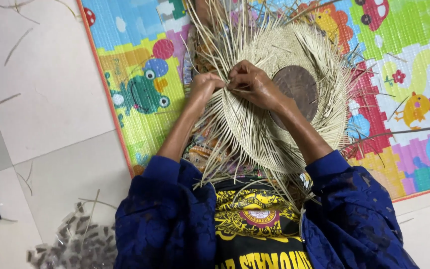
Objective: Weaving a straw hat by tucking and braiding loose straw strands into the brim.
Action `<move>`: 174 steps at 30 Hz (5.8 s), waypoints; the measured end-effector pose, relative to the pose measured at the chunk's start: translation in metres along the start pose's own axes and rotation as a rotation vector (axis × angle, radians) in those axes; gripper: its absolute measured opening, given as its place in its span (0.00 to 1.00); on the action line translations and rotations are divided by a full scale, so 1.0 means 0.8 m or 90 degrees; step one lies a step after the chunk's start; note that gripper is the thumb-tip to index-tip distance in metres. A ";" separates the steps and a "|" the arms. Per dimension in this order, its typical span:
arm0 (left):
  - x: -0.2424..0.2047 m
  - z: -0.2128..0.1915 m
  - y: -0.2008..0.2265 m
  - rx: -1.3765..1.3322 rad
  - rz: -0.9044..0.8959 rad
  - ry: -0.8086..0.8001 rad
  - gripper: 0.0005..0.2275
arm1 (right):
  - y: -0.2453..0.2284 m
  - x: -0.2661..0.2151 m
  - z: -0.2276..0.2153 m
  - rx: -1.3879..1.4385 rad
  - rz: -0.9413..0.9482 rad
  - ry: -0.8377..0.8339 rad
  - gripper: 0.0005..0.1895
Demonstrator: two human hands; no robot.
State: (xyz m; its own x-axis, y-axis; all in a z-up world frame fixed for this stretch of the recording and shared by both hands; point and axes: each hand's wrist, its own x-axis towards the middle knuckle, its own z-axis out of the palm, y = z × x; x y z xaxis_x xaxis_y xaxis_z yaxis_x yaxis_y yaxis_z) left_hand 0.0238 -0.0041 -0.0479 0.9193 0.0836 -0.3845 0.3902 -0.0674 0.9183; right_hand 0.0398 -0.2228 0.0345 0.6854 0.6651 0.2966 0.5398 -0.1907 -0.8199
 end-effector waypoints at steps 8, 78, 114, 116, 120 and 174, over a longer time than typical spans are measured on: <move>-0.060 0.005 0.068 0.105 0.063 -0.107 0.06 | -0.005 0.025 0.000 -0.187 -0.005 0.021 0.04; -0.149 0.022 0.071 0.307 0.290 0.076 0.22 | 0.041 -0.167 -0.011 -0.471 0.387 0.242 0.33; -0.135 0.026 0.048 0.501 0.328 0.201 0.14 | -0.091 -0.065 0.047 0.087 0.156 0.194 0.17; -0.135 0.023 0.051 0.514 0.340 0.192 0.15 | -0.091 -0.055 0.036 0.107 0.160 0.183 0.18; -0.139 0.014 0.070 0.498 0.320 0.139 0.15 | -0.092 -0.037 0.029 0.119 0.158 0.152 0.18; -0.048 -0.057 0.065 0.278 0.108 -0.375 0.06 | -0.087 0.004 0.011 0.062 0.188 0.060 0.05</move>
State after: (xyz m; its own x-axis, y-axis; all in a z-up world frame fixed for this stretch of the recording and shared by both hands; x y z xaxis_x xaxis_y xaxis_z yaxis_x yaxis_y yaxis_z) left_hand 0.0061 0.0344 0.0189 0.7958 -0.5002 -0.3413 0.1133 -0.4307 0.8954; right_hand 0.0002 -0.2012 0.0881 0.8499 0.5211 0.0784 0.2643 -0.2927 -0.9189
